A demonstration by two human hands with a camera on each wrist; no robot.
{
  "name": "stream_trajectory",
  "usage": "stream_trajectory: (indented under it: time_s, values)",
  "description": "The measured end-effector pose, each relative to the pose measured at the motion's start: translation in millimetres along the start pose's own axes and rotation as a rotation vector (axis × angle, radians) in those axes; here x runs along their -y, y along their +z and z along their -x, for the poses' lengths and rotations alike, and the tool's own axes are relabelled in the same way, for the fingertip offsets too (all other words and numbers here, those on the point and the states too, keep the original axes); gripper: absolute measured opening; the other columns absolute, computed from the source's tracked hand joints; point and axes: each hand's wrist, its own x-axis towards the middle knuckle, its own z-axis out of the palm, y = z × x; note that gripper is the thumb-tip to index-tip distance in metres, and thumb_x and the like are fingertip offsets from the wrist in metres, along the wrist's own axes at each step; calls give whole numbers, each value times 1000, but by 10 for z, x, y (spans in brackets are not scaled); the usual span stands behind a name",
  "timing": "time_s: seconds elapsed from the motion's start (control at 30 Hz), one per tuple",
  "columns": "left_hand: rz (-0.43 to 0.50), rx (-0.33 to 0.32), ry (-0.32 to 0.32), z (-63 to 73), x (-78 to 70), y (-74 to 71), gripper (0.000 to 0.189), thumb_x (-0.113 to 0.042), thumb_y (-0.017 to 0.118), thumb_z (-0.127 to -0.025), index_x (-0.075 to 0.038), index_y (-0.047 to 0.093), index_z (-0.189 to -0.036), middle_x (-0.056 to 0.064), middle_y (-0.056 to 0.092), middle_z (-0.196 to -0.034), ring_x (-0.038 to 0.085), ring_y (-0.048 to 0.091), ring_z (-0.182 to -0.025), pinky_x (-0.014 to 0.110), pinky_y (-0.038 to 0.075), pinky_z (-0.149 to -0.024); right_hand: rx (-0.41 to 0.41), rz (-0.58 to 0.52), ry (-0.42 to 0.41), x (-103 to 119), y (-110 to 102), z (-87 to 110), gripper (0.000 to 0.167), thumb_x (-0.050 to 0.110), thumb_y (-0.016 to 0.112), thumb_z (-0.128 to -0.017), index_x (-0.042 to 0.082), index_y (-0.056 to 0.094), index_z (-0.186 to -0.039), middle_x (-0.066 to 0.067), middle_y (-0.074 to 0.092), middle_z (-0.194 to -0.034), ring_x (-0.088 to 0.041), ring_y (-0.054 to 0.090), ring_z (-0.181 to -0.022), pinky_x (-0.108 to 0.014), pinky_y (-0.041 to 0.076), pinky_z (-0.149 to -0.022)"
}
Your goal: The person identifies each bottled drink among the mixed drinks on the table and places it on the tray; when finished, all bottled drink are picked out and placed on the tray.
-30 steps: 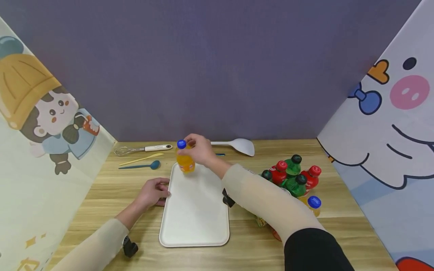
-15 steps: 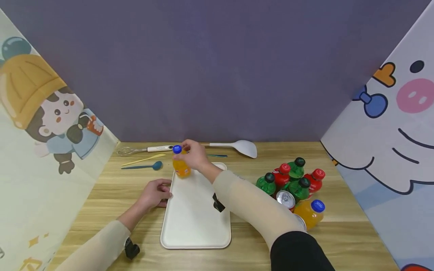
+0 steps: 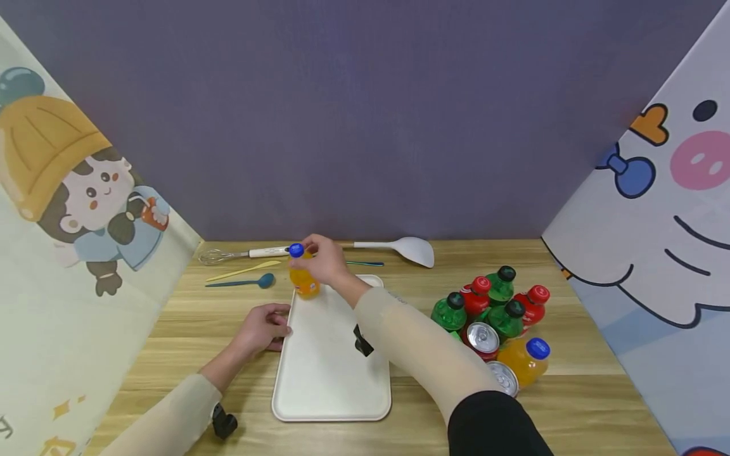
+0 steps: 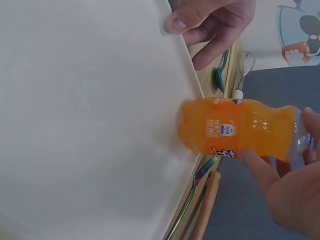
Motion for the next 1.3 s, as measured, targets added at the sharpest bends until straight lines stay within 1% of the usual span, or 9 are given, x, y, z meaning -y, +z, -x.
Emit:
stream_trajectory:
  time_s: [0.17, 0.3, 0.57, 0.7, 0.83, 0.97, 1.07, 1.2, 1.3]
  values:
    - [0, -5, -1, -2, -1, -4, 56, 13, 71, -85, 0, 60, -138, 17, 64, -98, 23, 66, -75, 39, 66, -58, -6, 59, 2, 1, 10, 40, 35, 31, 81, -90, 15, 67, -118, -5, 68, -126, -31, 60, -123, -43, 59, -101]
    - [7, -1, 4, 6, -6, 6, 56, 12, 72, -84, 0, 60, -138, 17, 64, -98, 22, 66, -75, 40, 66, -59, 5, 80, 1, 10, -5, 64, 37, 32, 80, -91, 15, 66, -120, -5, 67, -128, -28, 60, -122, -44, 57, -103]
    - [-11, -2, 6, 24, 56, 27, 56, 11, 71, -85, 0, 59, -139, 16, 63, -98, 23, 66, -76, 39, 66, -59, 87, 160, 26, 52, -43, 55, 46, 38, 79, -90, 15, 64, -127, -9, 65, -131, -27, 61, -118, -44, 58, -102]
    - [-17, -5, 6, 28, 95, 33, 56, 11, 72, -85, -1, 60, -139, 16, 64, -98, 22, 66, -76, 39, 66, -58, 136, 203, 35, 102, -87, 48, 50, 37, 80, -90, 12, 63, -131, -11, 64, -134, -28, 60, -121, -45, 57, -103]
    - [-26, -8, 5, 37, 91, 16, 56, 12, 72, -85, -1, 60, -138, 15, 64, -98, 22, 66, -76, 39, 66, -58, 163, 222, 5, 208, -195, 63, 50, 36, 81, -89, 11, 64, -130, -10, 64, -136, -29, 60, -124, -44, 57, -105]
    - [-26, -9, 8, 48, 67, -5, 56, 13, 71, -85, 0, 59, -138, 16, 63, -97, 23, 66, -77, 39, 66, -58, 154, 216, -14, 353, -329, 120, 51, 36, 81, -89, 11, 64, -130, -9, 65, -136, -31, 61, -123, -42, 56, -105]
    - [-30, -8, 15, 53, 60, -16, 57, 13, 71, -84, 1, 59, -138, 16, 63, -97, 23, 65, -76, 39, 66, -58, 157, 189, -17, 428, -427, 181, 51, 35, 81, -90, 10, 64, -131, -10, 64, -136, -32, 59, -127, -43, 54, -108]
    - [-37, -7, 24, 49, 52, -35, 57, 13, 71, -84, 1, 59, -138, 16, 62, -97, 23, 65, -76, 39, 66, -57, 159, 159, -37, 516, -592, 275, 49, 34, 81, -90, 14, 63, -130, -8, 62, -137, -28, 58, -128, -43, 53, -110]
    - [-33, -8, 21, 43, 43, -52, 58, 14, 71, -83, 2, 59, -138, 16, 62, -97, 24, 65, -76, 39, 66, -57, 165, 152, -76, 594, -752, 349, 47, 34, 80, -90, 17, 62, -130, -5, 62, -136, -25, 58, -127, -43, 53, -110]
